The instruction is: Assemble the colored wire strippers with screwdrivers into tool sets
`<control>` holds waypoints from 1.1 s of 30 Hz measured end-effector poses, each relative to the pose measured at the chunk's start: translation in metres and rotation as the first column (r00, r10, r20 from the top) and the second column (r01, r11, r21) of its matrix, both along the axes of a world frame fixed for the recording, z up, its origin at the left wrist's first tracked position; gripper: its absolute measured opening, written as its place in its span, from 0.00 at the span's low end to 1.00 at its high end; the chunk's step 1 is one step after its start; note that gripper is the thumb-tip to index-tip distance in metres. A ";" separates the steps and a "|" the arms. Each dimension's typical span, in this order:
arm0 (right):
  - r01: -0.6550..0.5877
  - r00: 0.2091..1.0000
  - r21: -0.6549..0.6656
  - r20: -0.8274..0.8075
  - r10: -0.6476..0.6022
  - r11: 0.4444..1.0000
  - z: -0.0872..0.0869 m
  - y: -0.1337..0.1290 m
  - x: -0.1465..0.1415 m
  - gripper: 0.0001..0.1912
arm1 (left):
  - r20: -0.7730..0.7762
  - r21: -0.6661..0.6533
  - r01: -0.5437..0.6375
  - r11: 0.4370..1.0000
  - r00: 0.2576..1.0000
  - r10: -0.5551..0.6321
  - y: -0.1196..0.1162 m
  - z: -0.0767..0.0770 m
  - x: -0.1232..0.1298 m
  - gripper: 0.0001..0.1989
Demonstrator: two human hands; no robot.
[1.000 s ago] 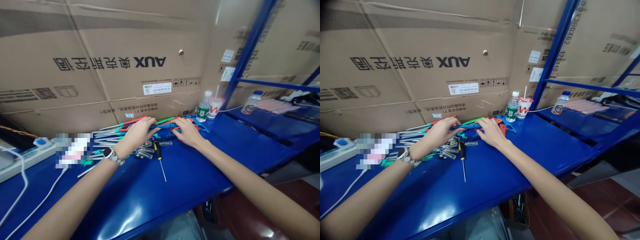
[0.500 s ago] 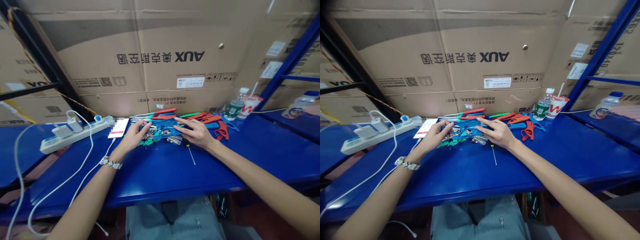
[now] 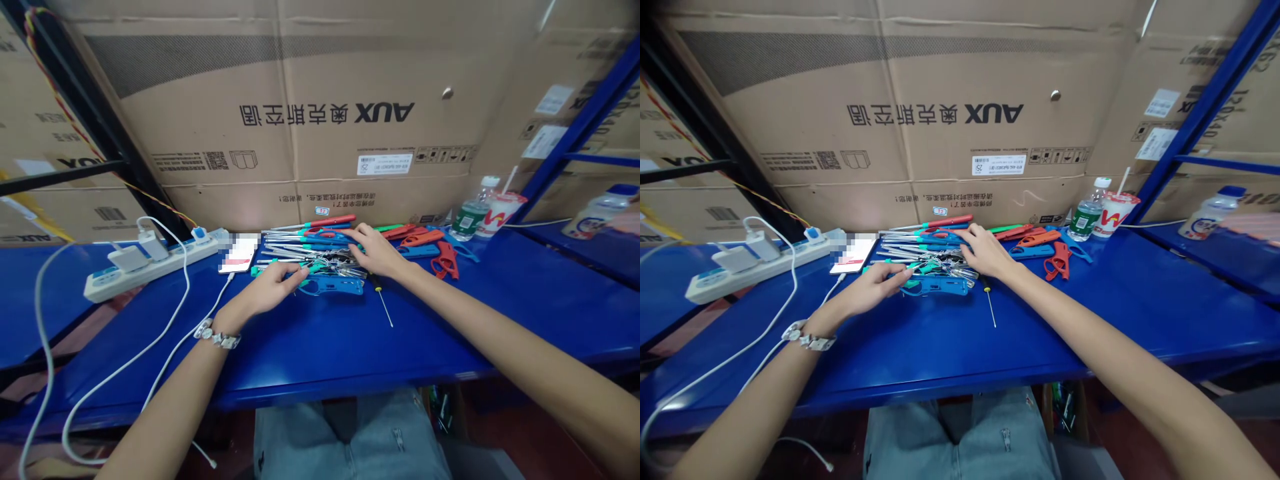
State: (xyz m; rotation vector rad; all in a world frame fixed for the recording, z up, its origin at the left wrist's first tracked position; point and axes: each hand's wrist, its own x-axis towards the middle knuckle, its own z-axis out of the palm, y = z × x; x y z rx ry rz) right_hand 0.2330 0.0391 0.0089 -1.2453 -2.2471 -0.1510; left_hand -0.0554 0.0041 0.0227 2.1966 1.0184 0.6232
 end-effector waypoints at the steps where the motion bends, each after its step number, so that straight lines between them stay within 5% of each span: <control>1: 0.020 0.998 -0.024 0.059 -0.019 1.000 0.001 0.008 -0.006 0.23 | -0.012 -0.004 0.000 1.000 1.000 0.000 -0.001 -0.002 0.000 0.25; 5: 0.061 0.984 -0.095 0.174 -0.044 0.994 0.003 0.033 -0.027 0.26 | -0.046 0.043 0.005 0.999 0.999 -0.003 -0.001 -0.008 0.001 0.24; 10: 0.093 0.989 -0.160 0.131 -0.073 0.983 -0.002 0.038 -0.034 0.28 | -0.059 0.072 0.005 0.997 0.998 0.000 0.001 -0.011 0.003 0.24; 14: 0.090 0.995 -0.190 -0.031 -0.097 0.978 0.001 0.018 -0.032 0.25 | -0.043 0.068 0.004 0.998 0.999 -0.001 0.002 -0.011 0.003 0.25; 18: -0.164 0.945 -0.140 -0.305 0.115 0.977 0.015 -0.027 -0.034 0.16 | 0.012 0.059 0.021 0.998 1.000 -0.022 0.000 -0.006 0.002 0.26; 23: -0.385 0.883 -0.424 -0.429 0.193 0.820 0.018 -0.068 -0.047 0.13 | 0.177 -0.043 -0.043 0.998 0.983 0.050 -0.005 -0.001 0.010 0.24; 29: -0.506 0.719 -0.593 -0.691 -0.075 0.626 0.007 -0.069 -0.059 0.23 | 0.406 -0.119 -0.082 0.990 0.905 0.123 -0.004 -0.003 0.025 0.21; 31: -0.524 0.695 -0.603 -0.711 -0.107 0.601 0.006 -0.068 -0.058 0.23 | 0.404 -0.116 -0.051 0.992 0.910 0.094 -0.005 -0.003 0.025 0.17; 33: -0.510 0.691 -0.572 -0.717 -0.089 0.643 0.006 -0.068 -0.056 0.20 | 0.394 -0.133 -0.009 0.991 0.917 0.061 -0.005 -0.001 0.020 0.15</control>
